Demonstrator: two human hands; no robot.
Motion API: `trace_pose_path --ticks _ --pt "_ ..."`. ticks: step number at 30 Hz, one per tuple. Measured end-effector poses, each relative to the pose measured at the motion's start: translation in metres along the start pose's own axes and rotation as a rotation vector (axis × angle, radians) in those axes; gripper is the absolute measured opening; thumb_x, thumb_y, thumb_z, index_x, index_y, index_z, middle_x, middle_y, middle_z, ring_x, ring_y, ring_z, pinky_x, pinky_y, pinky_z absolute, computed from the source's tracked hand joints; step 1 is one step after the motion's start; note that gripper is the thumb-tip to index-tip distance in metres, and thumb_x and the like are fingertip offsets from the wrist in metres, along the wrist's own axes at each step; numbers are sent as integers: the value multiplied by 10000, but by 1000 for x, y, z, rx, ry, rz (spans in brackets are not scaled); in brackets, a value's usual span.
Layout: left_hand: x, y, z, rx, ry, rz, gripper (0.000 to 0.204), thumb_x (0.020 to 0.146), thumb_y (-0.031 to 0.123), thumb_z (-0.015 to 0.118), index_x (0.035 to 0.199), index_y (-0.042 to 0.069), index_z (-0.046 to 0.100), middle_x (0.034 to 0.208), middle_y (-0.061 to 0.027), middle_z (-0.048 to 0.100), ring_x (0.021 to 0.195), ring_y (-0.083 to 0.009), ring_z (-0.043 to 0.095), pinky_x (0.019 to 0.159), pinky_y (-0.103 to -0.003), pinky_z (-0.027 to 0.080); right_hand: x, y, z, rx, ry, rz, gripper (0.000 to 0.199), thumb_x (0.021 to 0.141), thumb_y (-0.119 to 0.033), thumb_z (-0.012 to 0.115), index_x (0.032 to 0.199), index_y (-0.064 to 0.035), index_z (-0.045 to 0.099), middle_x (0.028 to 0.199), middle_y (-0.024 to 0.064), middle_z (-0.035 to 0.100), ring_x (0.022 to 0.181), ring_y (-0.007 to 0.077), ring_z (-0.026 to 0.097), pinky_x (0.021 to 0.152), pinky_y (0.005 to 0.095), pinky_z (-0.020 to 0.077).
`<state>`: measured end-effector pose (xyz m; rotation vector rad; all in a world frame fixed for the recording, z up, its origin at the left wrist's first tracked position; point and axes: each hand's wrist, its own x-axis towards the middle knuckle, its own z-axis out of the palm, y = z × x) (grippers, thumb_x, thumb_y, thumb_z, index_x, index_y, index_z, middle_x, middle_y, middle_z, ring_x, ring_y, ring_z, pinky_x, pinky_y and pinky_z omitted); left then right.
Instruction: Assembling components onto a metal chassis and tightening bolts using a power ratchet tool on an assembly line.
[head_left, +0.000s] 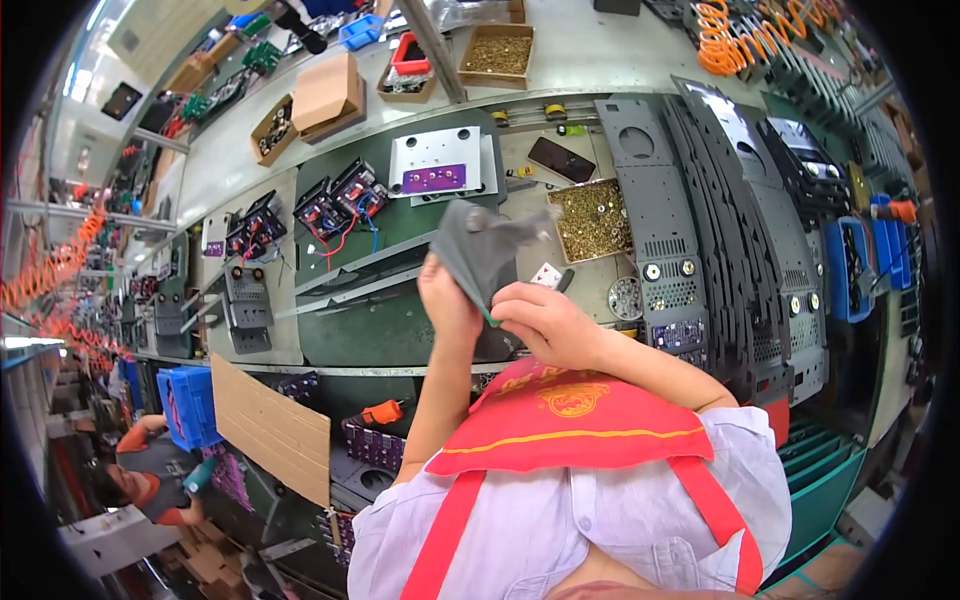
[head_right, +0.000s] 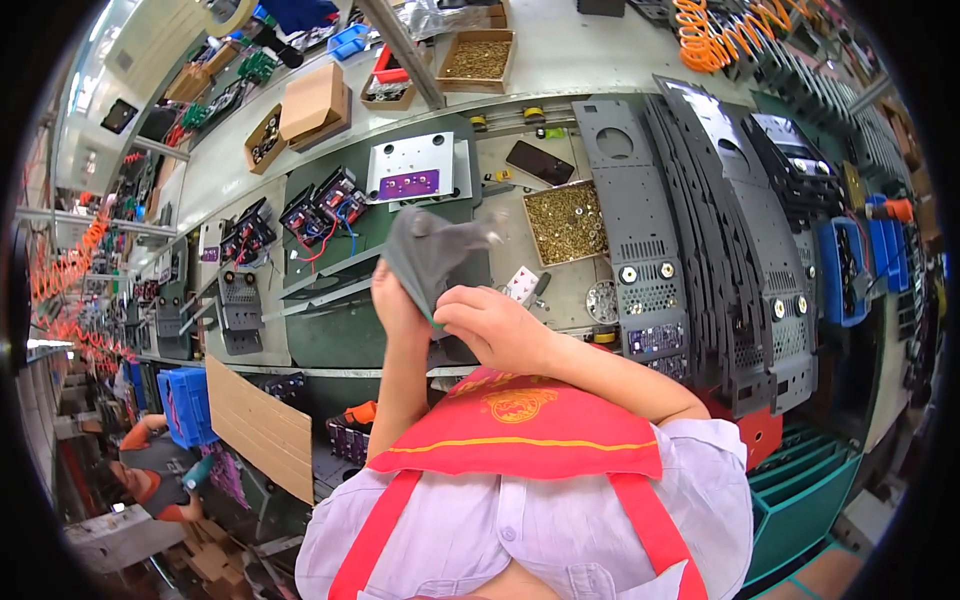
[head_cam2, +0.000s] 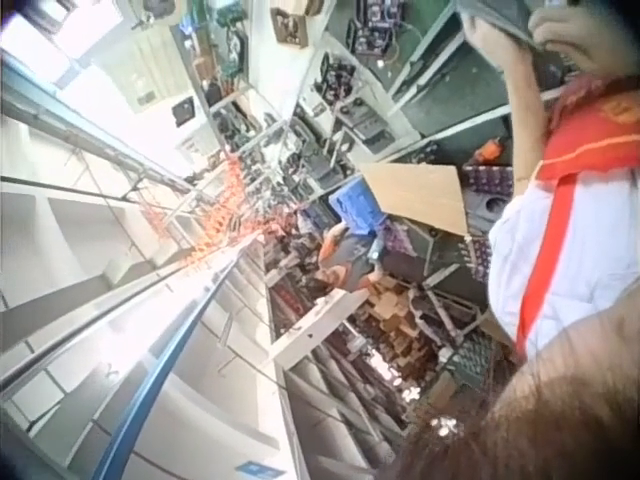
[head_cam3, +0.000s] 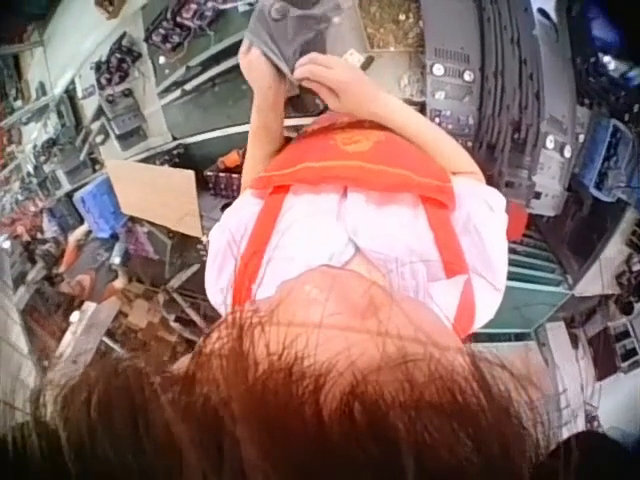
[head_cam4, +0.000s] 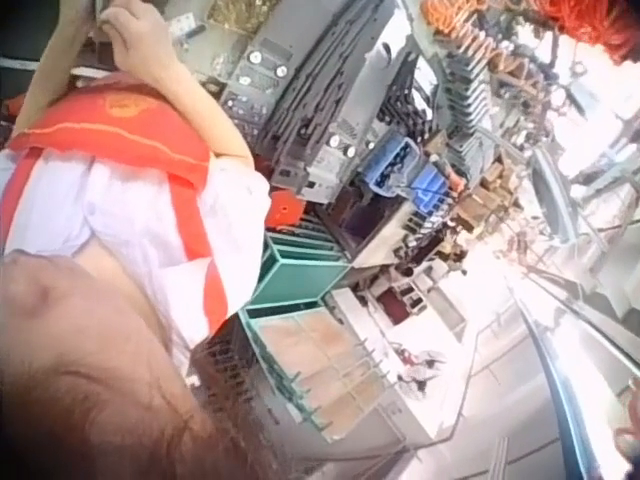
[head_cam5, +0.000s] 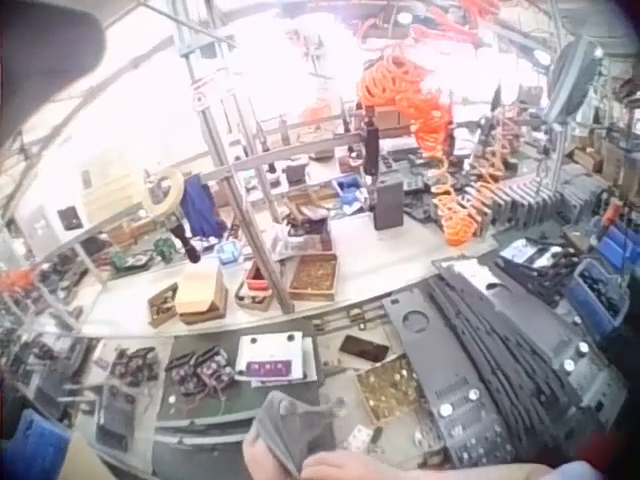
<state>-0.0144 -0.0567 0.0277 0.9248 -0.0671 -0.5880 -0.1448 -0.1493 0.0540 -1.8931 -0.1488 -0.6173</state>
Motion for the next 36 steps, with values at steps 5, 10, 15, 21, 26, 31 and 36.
trace_pose_path --ticks 5,10,15,21,26,31,36 --pt "21 21 -4 -185 -88 -156 249 961 126 473 1137 8 603 1105 -110 650 952 -224 659 803 -352 558 3 -6 3 -55 21 55 141 853 -7 579 992 6 557 976 139 576 867 332 594 723 387 491" --pt "0 35 17 -337 -199 -191 291 970 173 479 1209 18 534 1301 -117 538 1151 -256 562 948 -413 492 5 -4 -4 -27 111 40 135 860 -11 579 990 10 551 967 145 571 852 340 592 718 382 491" --pt "2 35 21 129 -148 -105 120 915 129 586 926 17 629 863 -104 680 686 -159 654 604 -291 549 -2 -8 -7 -9 183 84 134 863 -18 580 987 11 541 898 146 545 784 326 574 676 366 478" --pt "11 -24 -17 878 -9 138 172 811 25 682 841 37 513 762 14 544 662 -40 487 576 -197 386 -14 9 2 -16 182 460 113 874 -27 559 982 -6 531 888 145 536 790 297 574 686 368 471" --pt "-14 -50 -29 823 -190 -170 198 790 -9 683 946 26 566 856 -23 616 772 -63 573 676 -193 449 -29 35 8 -568 467 51 157 805 -31 579 961 -40 569 953 109 587 890 288 595 787 365 488" --pt "-15 -56 -24 374 -60 -262 169 839 4 660 984 -5 573 830 -31 630 679 -72 577 590 -204 456 -38 34 20 -459 156 -140 325 748 -24 617 1068 -56 566 977 104 580 952 293 588 832 401 489" --pt "-24 -49 2 1033 -94 547 184 777 -23 712 911 16 592 708 -12 558 550 -79 501 491 -235 397 -55 58 11 -670 35 336 392 763 -59 614 1143 -28 525 898 148 549 887 335 574 788 413 476"
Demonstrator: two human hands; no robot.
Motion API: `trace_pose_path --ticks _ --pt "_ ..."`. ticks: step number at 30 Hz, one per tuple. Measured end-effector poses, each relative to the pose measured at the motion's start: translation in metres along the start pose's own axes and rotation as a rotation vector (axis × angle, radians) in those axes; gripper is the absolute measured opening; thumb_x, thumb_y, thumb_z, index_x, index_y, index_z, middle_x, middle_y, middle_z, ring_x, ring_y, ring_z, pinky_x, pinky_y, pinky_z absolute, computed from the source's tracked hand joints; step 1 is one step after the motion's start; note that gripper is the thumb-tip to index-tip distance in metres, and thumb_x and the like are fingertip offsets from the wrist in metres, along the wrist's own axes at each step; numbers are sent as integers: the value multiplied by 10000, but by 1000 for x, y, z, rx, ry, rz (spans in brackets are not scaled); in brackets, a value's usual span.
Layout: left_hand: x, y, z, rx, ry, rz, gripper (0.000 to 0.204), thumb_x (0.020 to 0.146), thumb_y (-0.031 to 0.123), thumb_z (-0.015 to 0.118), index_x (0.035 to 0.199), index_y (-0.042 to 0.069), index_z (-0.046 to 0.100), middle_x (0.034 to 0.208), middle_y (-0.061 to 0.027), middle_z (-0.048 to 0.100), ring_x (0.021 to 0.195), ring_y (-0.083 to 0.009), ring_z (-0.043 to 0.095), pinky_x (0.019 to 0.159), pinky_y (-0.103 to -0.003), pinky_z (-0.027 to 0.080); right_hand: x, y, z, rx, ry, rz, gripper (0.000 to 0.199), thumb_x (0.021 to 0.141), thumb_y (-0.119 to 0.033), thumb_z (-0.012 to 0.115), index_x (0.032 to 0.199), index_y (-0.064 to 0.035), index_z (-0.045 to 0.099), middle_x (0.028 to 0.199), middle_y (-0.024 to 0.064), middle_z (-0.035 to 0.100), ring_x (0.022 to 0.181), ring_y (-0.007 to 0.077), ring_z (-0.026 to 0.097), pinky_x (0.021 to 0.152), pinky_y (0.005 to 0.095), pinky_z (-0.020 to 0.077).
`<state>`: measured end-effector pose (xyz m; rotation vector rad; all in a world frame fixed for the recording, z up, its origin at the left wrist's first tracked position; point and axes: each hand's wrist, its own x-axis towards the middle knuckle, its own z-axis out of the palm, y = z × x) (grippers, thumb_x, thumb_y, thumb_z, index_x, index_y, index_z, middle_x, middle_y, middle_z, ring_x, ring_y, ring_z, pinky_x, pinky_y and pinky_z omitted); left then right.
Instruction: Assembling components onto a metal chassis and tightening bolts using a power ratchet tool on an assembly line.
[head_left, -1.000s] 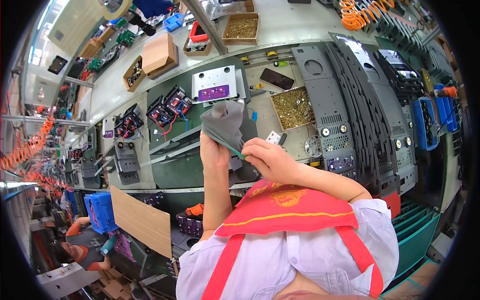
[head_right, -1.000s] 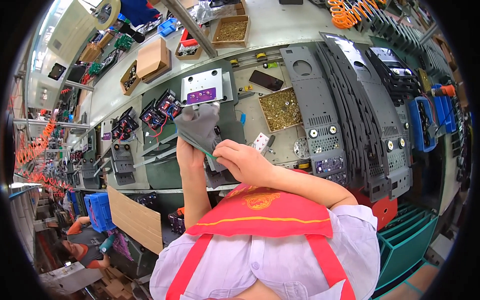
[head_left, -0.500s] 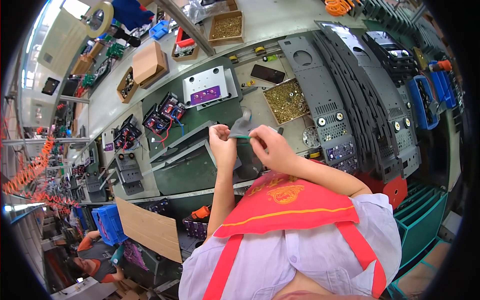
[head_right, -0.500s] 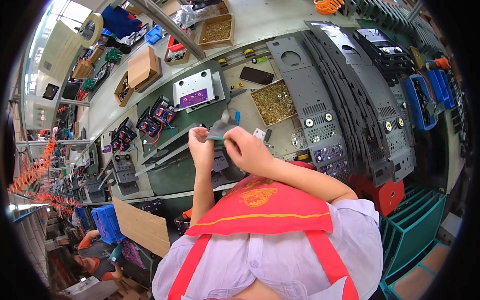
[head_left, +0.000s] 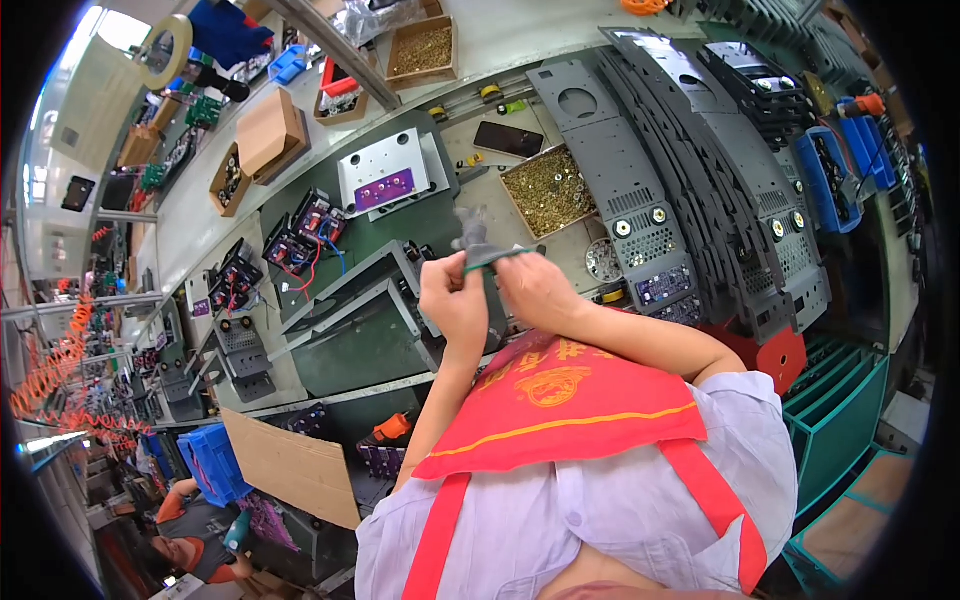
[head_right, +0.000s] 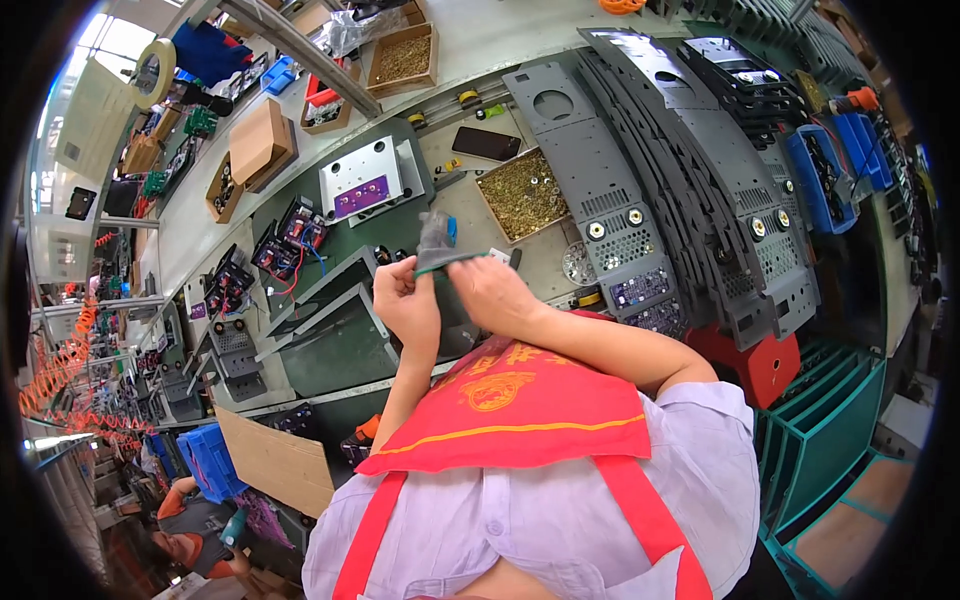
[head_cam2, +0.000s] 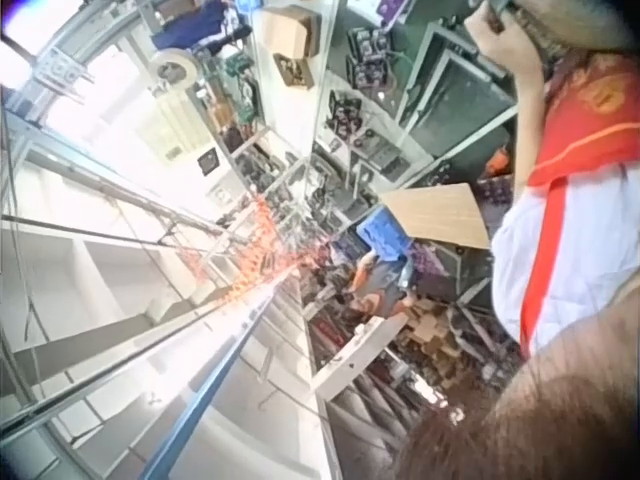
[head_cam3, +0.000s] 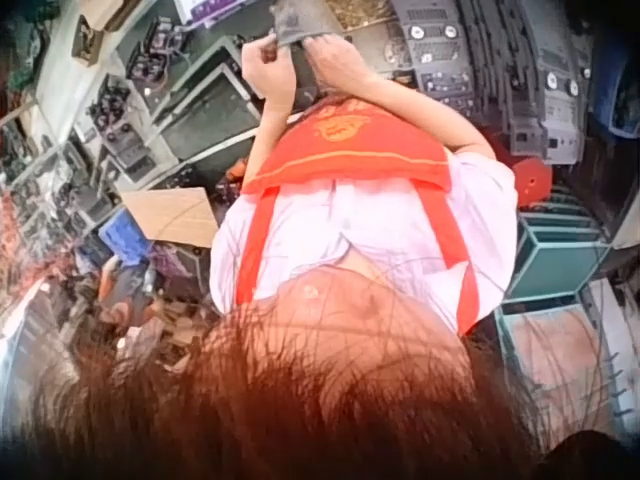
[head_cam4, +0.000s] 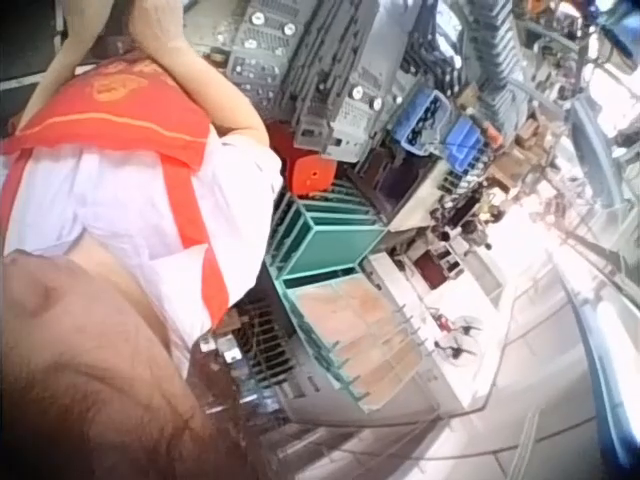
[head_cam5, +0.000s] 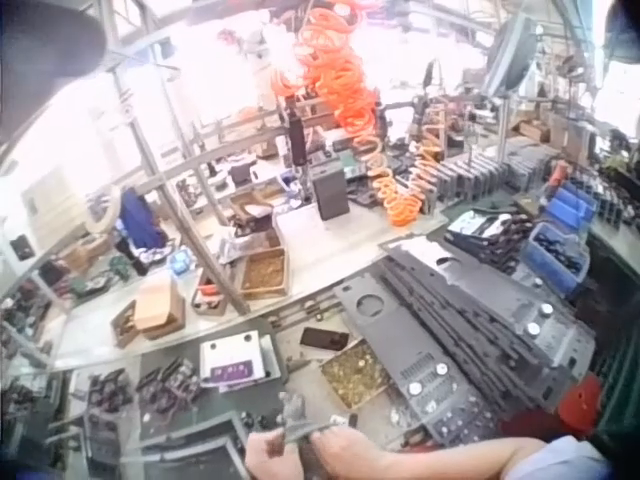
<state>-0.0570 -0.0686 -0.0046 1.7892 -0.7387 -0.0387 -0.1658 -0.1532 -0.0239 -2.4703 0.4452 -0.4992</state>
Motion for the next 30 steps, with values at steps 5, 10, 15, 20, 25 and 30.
trace_pose_path --ticks 5,10,15,20,25,30 --pt "-9 55 6 -9 -173 436 242 703 -63 705 900 13 587 694 -101 515 568 -250 534 497 -353 435 32 0 -68 1338 -125 287 455 858 -14 536 1302 30 444 1224 152 565 1135 263 568 967 389 454" --pt "16 101 5 -59 -334 791 172 726 -63 702 842 -9 587 717 -80 543 560 -211 544 464 -317 425 41 -14 -93 1855 116 414 499 895 -239 553 1283 67 485 1272 157 543 1244 254 489 1058 458 386" --pt "7 131 15 -86 -515 997 163 729 -3 654 875 -34 586 721 -69 515 608 -202 560 503 -327 457 107 -13 -84 1863 -365 -640 757 879 -618 477 1261 35 497 1098 170 628 1147 286 554 970 533 432" --pt "3 135 19 -210 -477 934 157 735 9 665 860 -26 576 723 -62 495 603 -194 550 515 -318 462 95 -22 -100 1877 63 -555 657 953 -577 369 1185 14 540 1073 179 634 1196 303 526 1016 647 333" --pt "2 127 24 -181 -540 940 145 746 2 670 850 -16 570 716 -67 501 589 -197 549 507 -314 462 91 -6 -123 1890 -35 -364 627 984 -543 255 1243 -32 509 1249 144 565 1196 301 523 1044 576 312" --pt "-6 115 26 -356 -561 573 103 785 -9 683 839 -22 596 689 -79 508 543 -209 536 488 -316 443 82 -14 -115 2050 -151 52 667 973 -571 209 1315 -60 469 1357 71 514 1202 278 508 1058 489 294"
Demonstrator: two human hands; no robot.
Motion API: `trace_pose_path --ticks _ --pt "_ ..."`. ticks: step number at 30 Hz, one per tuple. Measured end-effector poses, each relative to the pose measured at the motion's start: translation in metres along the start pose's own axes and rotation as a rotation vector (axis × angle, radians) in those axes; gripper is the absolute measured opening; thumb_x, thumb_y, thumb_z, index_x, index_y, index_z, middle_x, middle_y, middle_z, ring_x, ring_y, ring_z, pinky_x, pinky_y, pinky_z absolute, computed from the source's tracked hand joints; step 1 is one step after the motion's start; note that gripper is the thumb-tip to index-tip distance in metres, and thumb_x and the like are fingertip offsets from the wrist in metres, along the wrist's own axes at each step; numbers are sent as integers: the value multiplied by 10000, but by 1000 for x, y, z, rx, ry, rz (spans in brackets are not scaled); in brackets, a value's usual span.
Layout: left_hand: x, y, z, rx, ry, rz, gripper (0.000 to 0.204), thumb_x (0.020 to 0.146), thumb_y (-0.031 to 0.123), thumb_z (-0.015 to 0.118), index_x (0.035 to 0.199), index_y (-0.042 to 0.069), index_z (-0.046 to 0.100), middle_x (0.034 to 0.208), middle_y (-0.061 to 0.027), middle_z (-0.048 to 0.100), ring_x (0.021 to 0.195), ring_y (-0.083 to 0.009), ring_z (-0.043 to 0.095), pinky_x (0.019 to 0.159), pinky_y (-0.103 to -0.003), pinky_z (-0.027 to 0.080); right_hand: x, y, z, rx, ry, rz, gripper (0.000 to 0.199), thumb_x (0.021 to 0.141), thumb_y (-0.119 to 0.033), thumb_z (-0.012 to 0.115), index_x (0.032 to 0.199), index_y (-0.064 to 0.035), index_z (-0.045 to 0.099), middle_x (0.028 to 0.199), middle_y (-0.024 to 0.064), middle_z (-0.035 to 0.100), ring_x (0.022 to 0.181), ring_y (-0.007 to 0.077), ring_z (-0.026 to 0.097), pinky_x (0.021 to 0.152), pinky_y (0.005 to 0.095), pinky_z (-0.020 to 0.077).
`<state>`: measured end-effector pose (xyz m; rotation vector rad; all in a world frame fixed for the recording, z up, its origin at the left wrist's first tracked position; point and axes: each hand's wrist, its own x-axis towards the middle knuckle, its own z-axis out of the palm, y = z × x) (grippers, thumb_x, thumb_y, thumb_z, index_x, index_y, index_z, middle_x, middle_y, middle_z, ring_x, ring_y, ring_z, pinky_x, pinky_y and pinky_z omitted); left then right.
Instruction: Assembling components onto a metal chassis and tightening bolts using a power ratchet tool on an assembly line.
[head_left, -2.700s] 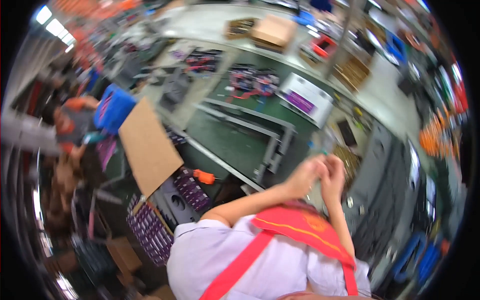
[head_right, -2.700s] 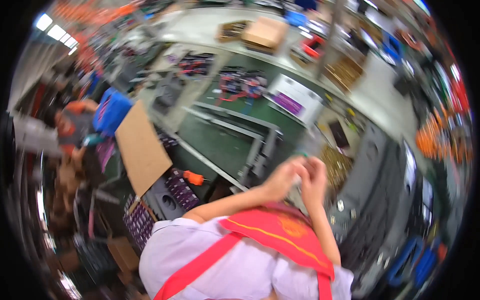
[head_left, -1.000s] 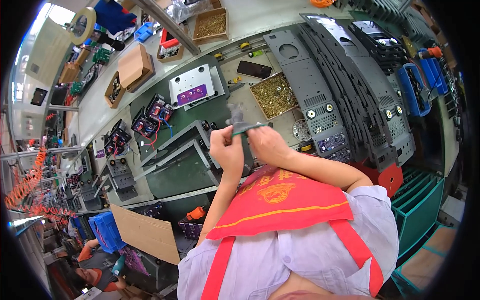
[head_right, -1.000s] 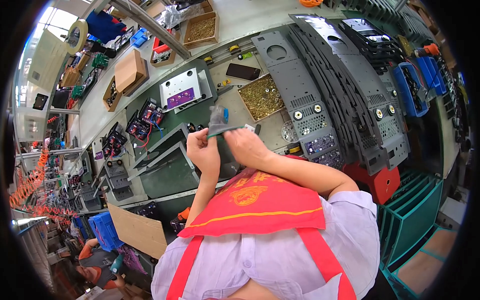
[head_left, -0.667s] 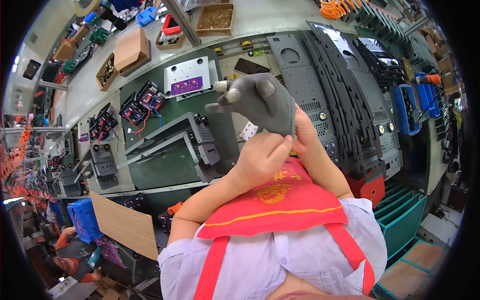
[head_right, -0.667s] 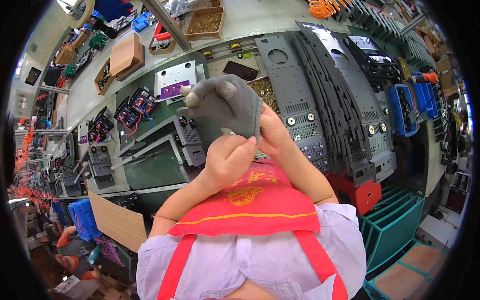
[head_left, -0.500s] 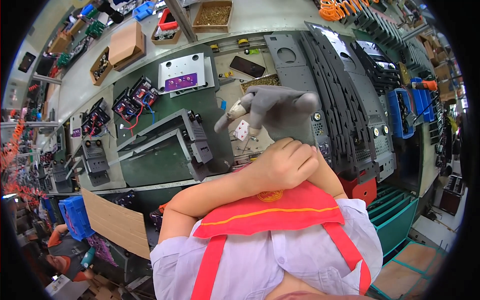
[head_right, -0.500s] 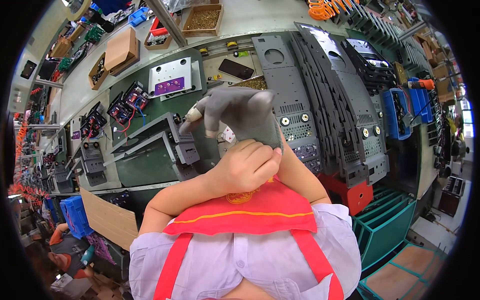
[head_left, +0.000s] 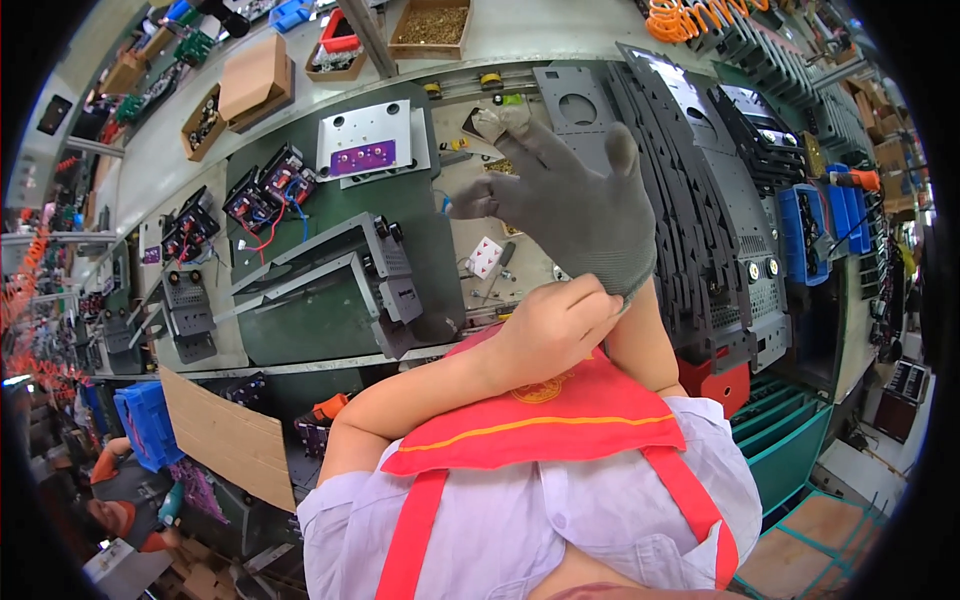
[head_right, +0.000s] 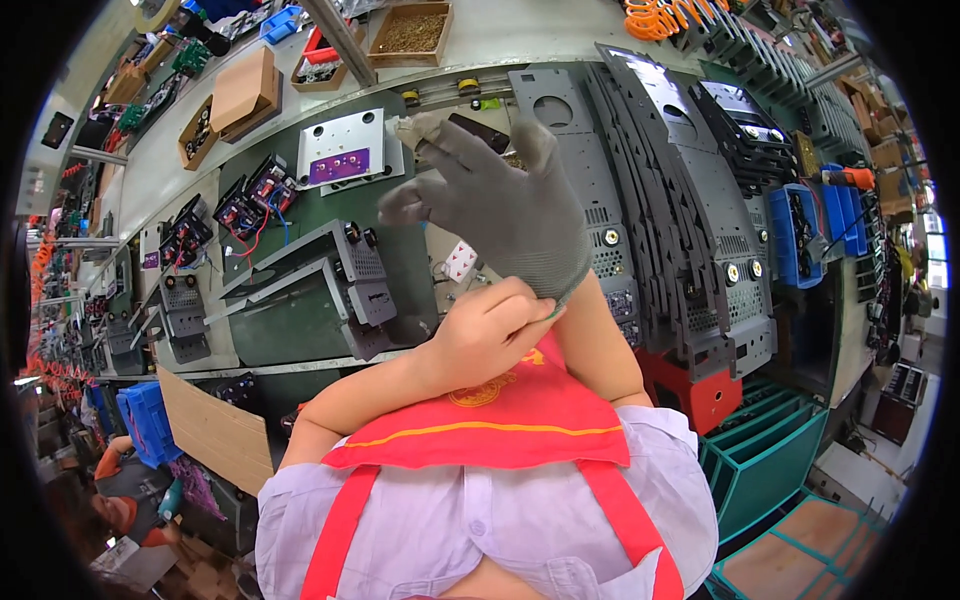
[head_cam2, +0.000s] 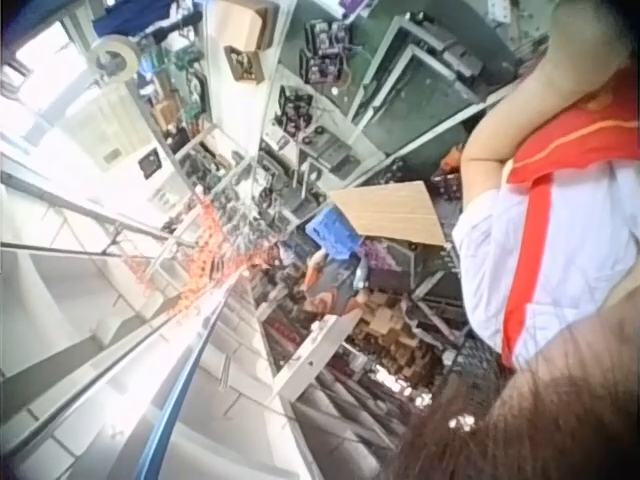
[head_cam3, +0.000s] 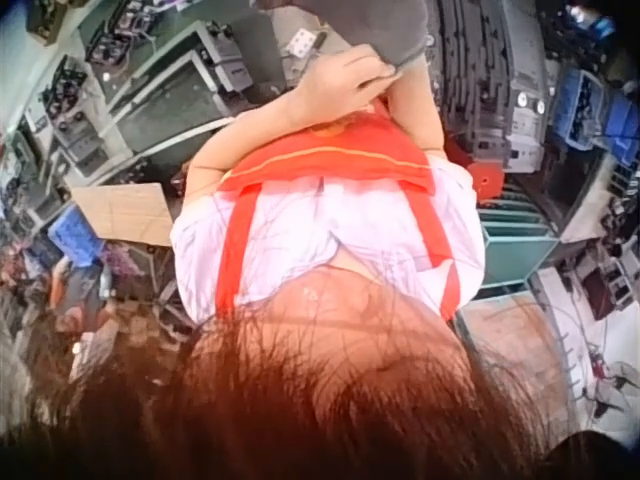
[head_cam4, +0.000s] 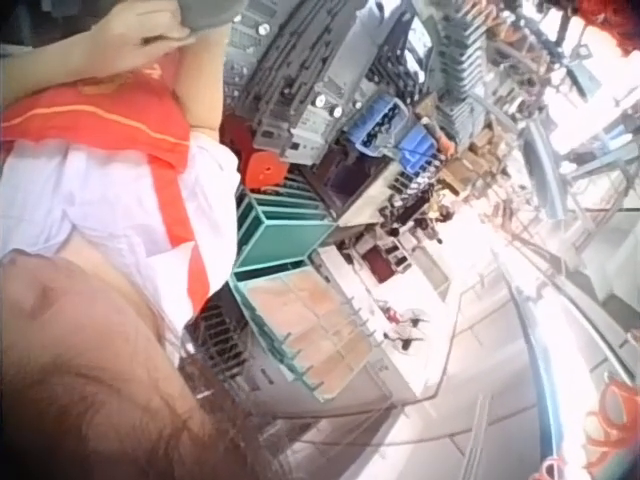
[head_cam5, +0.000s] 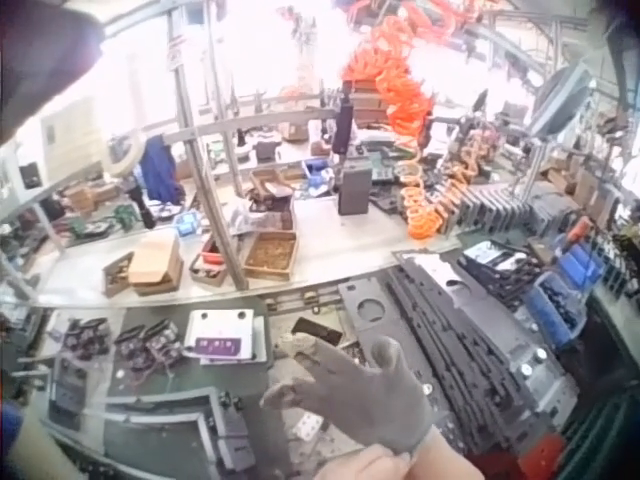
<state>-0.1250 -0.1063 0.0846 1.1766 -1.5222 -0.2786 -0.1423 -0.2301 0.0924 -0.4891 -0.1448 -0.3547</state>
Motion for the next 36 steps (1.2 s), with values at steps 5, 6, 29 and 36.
trace_pose_path --ticks 5,6,29,36 --pt "4 -7 1 -79 5 -164 88 803 9 679 841 -18 605 717 -92 525 582 -219 555 523 -332 450 1 -14 -13 -8 -160 155 642 977 -547 199 1430 -124 367 1560 75 218 1359 320 323 1136 580 120" --pt "1 -10 0 -92 -5 -212 85 808 19 676 837 -13 603 727 -99 531 596 -228 562 538 -339 455 2 -8 -23 -36 -89 55 606 973 -505 252 1423 -119 377 1527 85 274 1354 312 337 1133 563 147" --pt "-51 -43 49 -242 -723 -826 168 912 135 630 969 -23 630 713 -32 629 628 -58 540 589 -230 455 -151 76 -145 -678 767 158 300 906 -262 480 895 -6 636 816 78 637 701 174 532 629 343 448" --pt "-102 -65 47 -307 -638 -1125 197 939 129 587 1056 -26 619 810 -28 661 707 -60 576 653 -220 474 -286 57 -127 -1325 776 585 433 906 -393 472 1154 -68 617 1123 185 637 1074 334 595 935 394 444"
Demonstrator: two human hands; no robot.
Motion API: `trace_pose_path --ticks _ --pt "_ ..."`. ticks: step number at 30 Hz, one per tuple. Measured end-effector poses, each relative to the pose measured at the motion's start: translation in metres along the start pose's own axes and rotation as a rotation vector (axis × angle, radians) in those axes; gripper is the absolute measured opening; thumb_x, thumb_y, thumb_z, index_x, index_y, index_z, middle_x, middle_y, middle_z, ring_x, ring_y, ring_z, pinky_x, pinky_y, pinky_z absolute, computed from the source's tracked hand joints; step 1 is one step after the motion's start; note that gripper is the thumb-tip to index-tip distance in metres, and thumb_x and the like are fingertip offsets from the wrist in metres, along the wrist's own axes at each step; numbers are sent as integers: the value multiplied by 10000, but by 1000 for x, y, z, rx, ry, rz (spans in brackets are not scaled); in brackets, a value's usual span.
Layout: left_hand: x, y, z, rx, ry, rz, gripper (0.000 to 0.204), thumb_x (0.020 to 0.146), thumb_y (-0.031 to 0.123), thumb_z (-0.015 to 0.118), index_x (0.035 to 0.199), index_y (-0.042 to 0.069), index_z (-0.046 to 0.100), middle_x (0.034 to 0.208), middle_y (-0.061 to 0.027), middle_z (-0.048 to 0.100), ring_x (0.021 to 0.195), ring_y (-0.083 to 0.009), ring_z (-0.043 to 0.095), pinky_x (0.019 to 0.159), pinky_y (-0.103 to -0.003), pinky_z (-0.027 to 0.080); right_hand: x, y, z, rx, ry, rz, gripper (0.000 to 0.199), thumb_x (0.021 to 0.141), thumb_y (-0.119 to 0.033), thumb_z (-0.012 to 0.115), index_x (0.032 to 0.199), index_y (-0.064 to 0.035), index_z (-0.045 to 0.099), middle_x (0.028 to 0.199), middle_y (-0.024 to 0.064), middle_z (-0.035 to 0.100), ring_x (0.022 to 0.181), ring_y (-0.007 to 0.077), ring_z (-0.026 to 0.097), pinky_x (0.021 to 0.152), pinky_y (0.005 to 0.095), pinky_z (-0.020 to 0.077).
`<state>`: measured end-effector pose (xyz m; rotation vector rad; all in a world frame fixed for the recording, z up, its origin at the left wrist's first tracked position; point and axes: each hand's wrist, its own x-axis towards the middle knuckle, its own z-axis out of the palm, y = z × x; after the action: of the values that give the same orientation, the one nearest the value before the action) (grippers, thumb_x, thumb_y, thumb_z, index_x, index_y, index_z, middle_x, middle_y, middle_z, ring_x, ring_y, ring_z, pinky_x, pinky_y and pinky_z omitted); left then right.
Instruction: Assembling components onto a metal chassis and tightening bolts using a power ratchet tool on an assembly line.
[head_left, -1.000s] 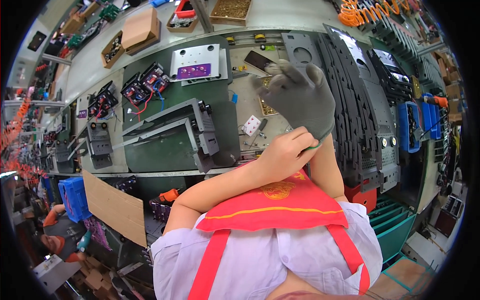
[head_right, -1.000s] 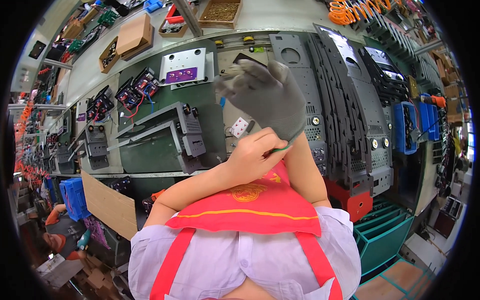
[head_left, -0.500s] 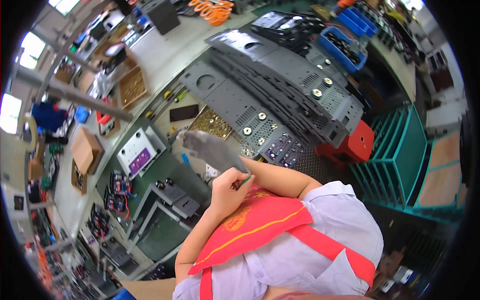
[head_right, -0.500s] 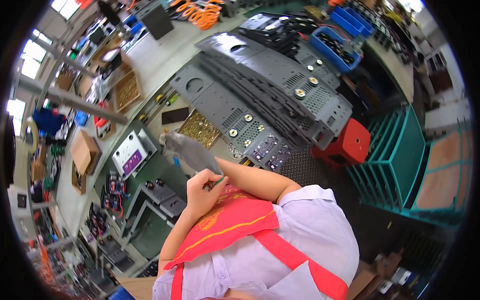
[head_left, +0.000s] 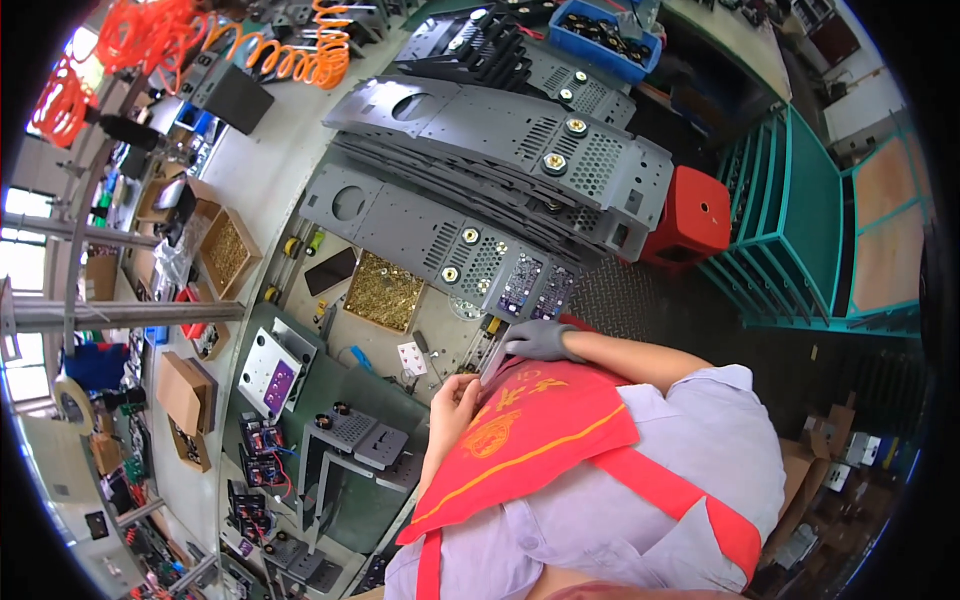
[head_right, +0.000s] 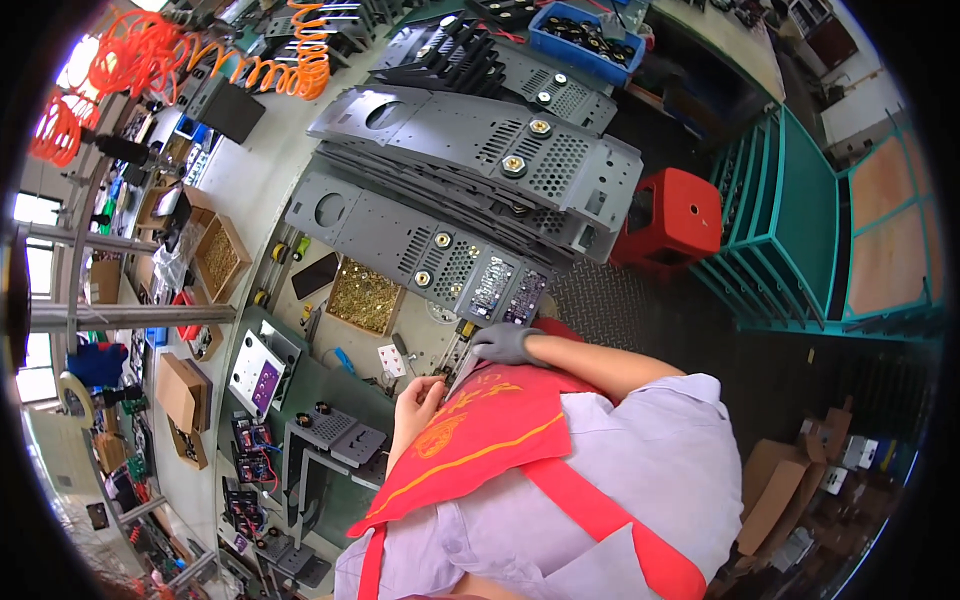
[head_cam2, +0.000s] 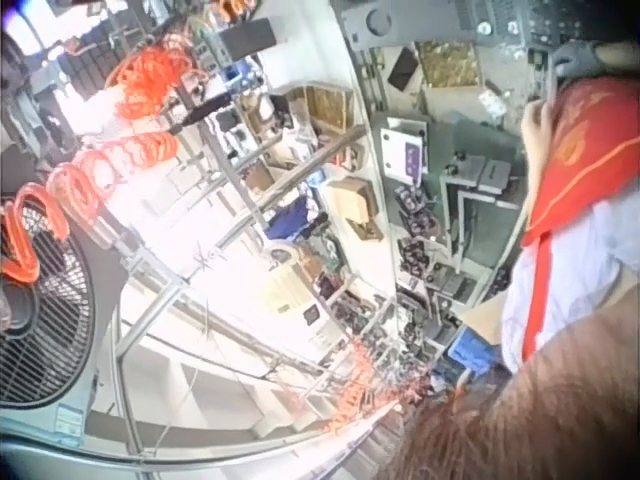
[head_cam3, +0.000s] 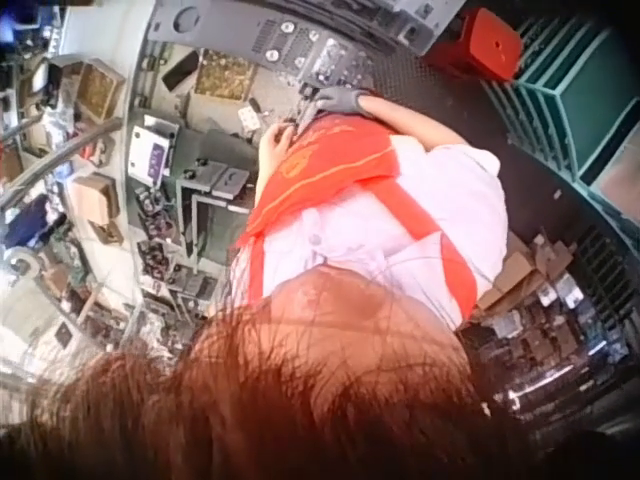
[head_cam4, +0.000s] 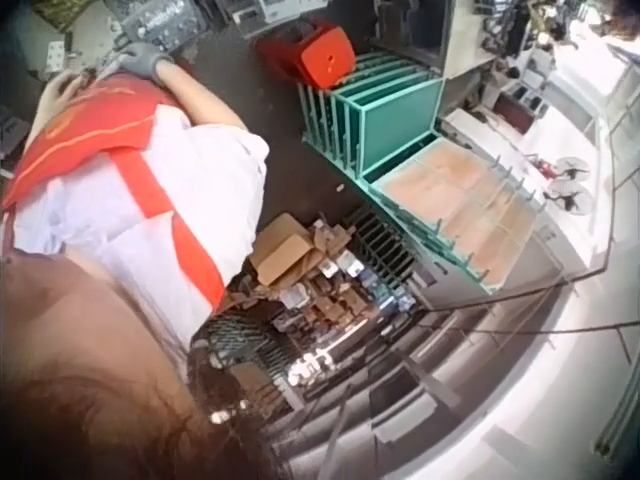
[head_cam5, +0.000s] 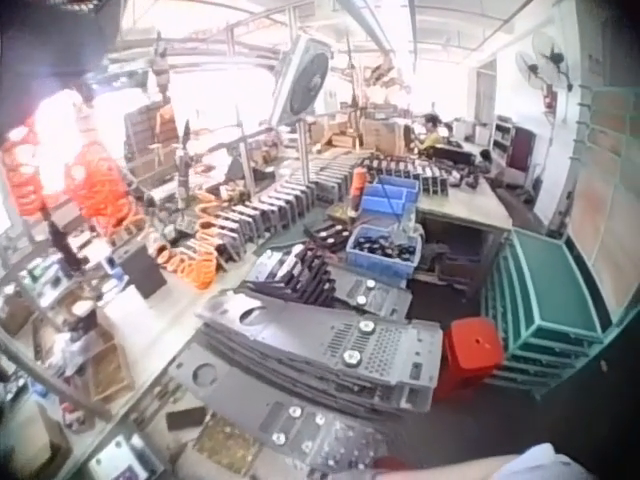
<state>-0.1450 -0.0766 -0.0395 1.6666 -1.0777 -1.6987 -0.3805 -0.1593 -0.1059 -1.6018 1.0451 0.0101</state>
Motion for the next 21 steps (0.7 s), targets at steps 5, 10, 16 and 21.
trace_pose_path --ticks 5,10,16,21 --pt "15 -28 41 -6 8 -26 211 926 155 615 1029 -28 634 798 -19 667 693 -54 582 646 -215 473 -93 85 -81 -242 -195 221 434 910 -397 469 1159 -74 619 1147 176 633 1063 343 596 914 418 457" --pt "42 -15 110 -35 44 -77 196 940 138 598 1048 -23 623 836 -42 669 726 -70 593 672 -228 482 -177 223 -273 -368 -36 679 403 858 -372 545 1083 -63 672 1155 150 644 1051 309 623 898 397 491" --pt "71 -47 223 75 311 -254 221 908 190 631 973 -20 658 774 -63 671 715 -91 597 662 -265 485 -127 271 -539 372 867 31 347 933 -306 546 1160 -62 643 1051 -1 645 904 112 580 794 279 469" --pt "88 -19 318 387 169 -367 315 846 253 603 1035 5 653 951 -194 652 938 -323 631 816 -372 487 -27 279 -662 985 782 -183 485 916 -251 574 1360 -99 452 1035 -6 546 809 107 510 743 233 455"
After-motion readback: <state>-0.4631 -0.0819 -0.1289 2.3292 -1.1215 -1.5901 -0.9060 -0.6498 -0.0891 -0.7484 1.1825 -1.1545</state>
